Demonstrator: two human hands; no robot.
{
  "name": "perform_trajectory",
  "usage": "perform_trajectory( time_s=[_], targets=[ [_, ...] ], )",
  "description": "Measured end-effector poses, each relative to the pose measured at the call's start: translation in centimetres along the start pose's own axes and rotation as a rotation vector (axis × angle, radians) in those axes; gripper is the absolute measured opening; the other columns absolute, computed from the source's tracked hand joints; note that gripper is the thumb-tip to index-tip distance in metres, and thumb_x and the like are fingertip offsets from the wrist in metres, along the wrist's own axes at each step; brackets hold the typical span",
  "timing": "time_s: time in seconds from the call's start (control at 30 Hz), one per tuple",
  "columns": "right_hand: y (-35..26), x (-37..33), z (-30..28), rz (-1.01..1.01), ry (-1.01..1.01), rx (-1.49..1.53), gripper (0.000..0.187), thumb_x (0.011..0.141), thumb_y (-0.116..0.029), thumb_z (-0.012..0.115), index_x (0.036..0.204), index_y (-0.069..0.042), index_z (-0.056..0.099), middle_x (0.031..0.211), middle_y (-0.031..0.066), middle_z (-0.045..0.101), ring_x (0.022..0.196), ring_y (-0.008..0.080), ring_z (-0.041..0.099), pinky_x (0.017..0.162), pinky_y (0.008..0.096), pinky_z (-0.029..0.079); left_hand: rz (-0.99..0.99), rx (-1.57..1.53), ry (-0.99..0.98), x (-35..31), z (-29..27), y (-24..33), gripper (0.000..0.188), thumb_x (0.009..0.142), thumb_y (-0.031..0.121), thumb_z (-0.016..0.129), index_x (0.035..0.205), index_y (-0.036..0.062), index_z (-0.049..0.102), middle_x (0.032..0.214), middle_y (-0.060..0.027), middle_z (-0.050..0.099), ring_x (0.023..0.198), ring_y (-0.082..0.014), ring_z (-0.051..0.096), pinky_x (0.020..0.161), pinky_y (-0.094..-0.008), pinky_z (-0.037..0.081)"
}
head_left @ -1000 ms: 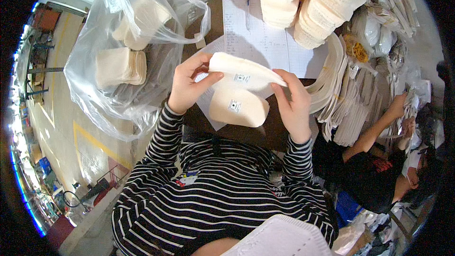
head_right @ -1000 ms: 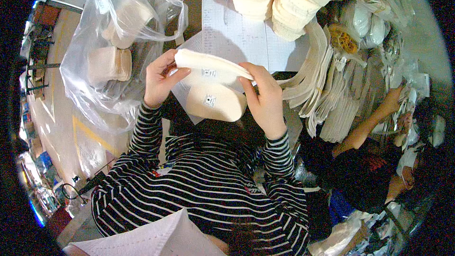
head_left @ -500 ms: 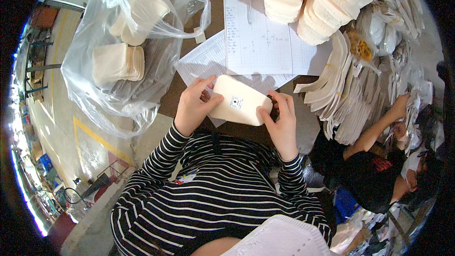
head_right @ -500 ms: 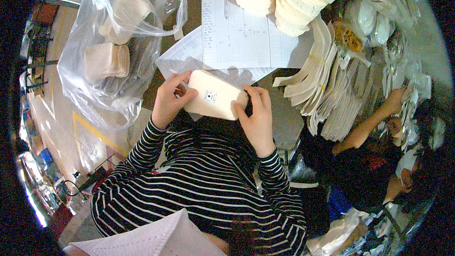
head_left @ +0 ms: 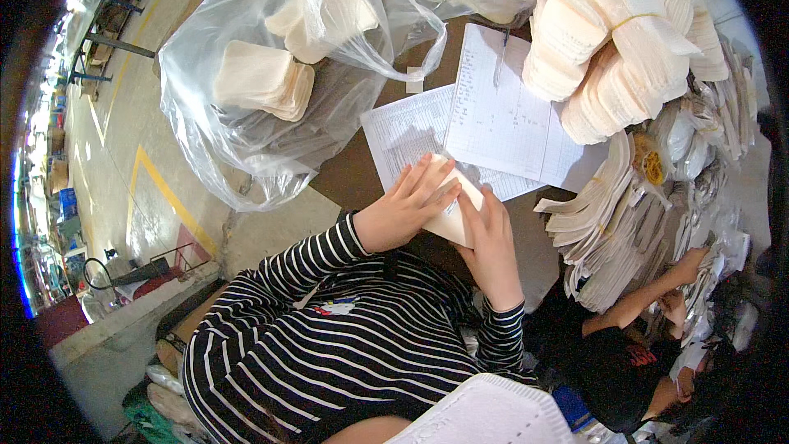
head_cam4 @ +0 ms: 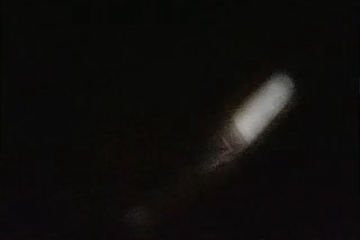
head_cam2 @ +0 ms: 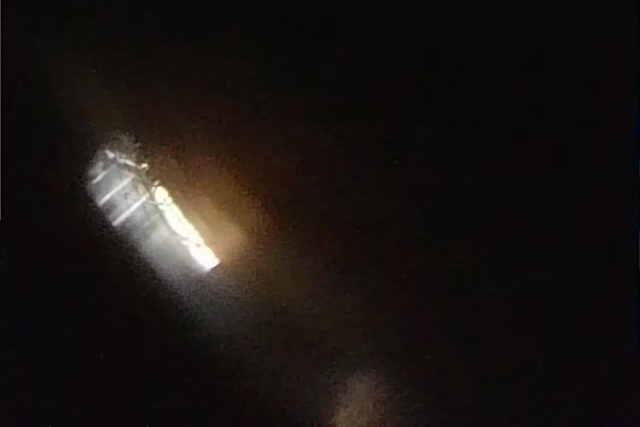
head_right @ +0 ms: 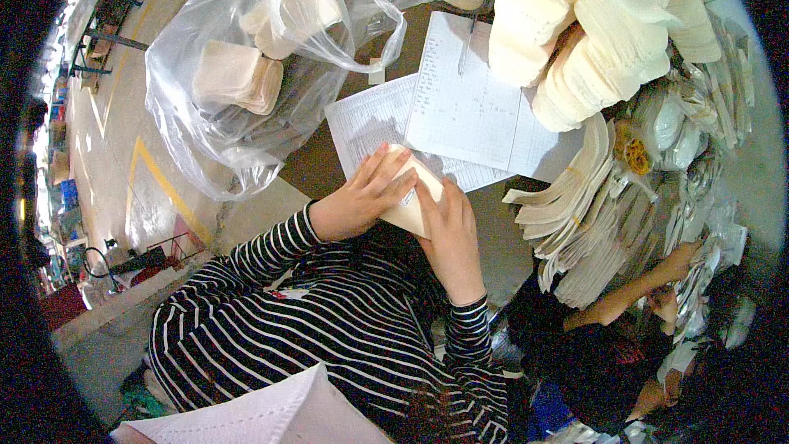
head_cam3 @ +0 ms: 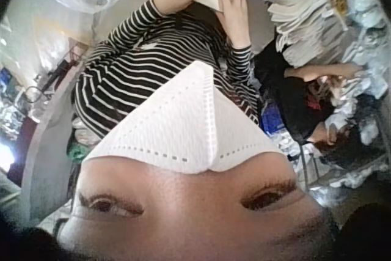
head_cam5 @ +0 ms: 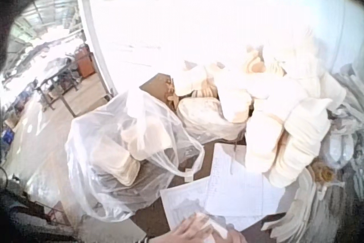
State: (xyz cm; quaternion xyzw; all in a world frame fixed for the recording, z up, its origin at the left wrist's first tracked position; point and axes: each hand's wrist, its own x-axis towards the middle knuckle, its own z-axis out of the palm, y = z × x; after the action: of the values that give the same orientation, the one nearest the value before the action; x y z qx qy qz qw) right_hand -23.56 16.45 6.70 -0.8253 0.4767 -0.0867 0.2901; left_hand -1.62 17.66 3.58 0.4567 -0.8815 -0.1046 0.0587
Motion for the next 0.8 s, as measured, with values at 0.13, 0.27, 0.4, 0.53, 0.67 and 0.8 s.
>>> perform_trajectory(
  time_s=[0.13, 0.27, 0.4, 0.53, 0.67, 0.8],
  targets=[
    [-0.5, -0.6, -1.7, -0.002, 0.115, 0.063, 0.084, 0.069, -0.007, 0.083, 0.144, -0.014, 0.046, 0.156, 0.0203, 0.026, 0.141, 0.043, 0.03, 0.114, 0.0505, 0.032, -0.038, -0.417, 0.054, 0.2, -3.5, -2.9, 0.084, 0.085, 0.026, 0.071, 0.153, 0.0049, 0.028, 0.161, -0.023, 0.015, 0.147, -0.0482, 0.013, 0.117, -0.0513, 0.028],
    [1.2, -1.4, -2.6, 0.046, 0.27, 0.126, 0.063, 0.079, -0.002, 0.075, 0.137, -0.008, 0.053, 0.154, 0.0181, 0.033, 0.141, 0.0382, 0.035, 0.114, 0.0463, 0.034, -0.36, -0.363, 0.135, 0.4, -6.3, -9.5, 0.039, 0.091, 0.023, 0.062, 0.127, 0.0053, 0.06, 0.123, -0.0192, 0.063, 0.113, -0.037, 0.06, 0.096, -0.0444, 0.049],
    [1.3, -1.5, -3.2, 0.052, 0.364, 0.109, 0.047, 0.082, -0.002, 0.071, 0.128, -0.005, 0.061, 0.146, 0.0189, 0.044, 0.133, 0.037, 0.044, 0.11, 0.0447, 0.037, -0.541, 0.012, -0.06, -0.2, -6.8, -15.5, 0.029, 0.094, 0.03, 0.054, 0.1, 0.0035, 0.067, 0.096, -0.0184, 0.069, 0.091, -0.0391, 0.065, 0.081, -0.0496, 0.052],
    [1.4, -2.3, -3.0, 0.059, 0.363, 0.138, 0.043, 0.082, 0.003, 0.07, 0.125, -0.003, 0.062, 0.147, 0.0146, 0.045, 0.133, 0.0326, 0.047, 0.11, 0.0422, 0.04, -0.594, 0.093, 0.158, 1.8, -7.5, -20.7, 0.027, 0.092, 0.025, 0.055, 0.099, 0.0026, 0.067, 0.094, -0.0188, 0.07, 0.091, -0.0386, 0.067, 0.08, -0.0489, 0.054],
    [1.3, -2.2, -2.6, 0.042, 0.37, 0.147, 0.041, 0.083, 0.003, 0.069, 0.123, -0.002, 0.064, 0.143, 0.0145, 0.048, 0.131, 0.0319, 0.049, 0.108, 0.0406, 0.042, -0.206, 0.235, 0.738, 4.1, -7.2, -29.3, 0.03, 0.091, 0.023, 0.056, 0.112, 0.0028, 0.065, 0.101, -0.0231, 0.069, 0.093, -0.0406, 0.067, 0.082, -0.0488, 0.053],
    [1.9, -2.5, -2.5, 0.026, 0.391, 0.187, 0.04, 0.083, 0.001, 0.069, 0.123, -0.003, 0.063, 0.142, 0.0193, 0.049, 0.129, 0.0361, 0.049, 0.108, 0.0417, 0.041, -0.686, -0.15, 0.462, 5.5, -9.3, -28.8, 0.041, 0.088, 0.031, 0.063, 0.121, 0.0069, 0.064, 0.121, -0.0237, 0.064, 0.11, -0.0385, 0.063, 0.095, -0.0445, 0.049]
  ],
)
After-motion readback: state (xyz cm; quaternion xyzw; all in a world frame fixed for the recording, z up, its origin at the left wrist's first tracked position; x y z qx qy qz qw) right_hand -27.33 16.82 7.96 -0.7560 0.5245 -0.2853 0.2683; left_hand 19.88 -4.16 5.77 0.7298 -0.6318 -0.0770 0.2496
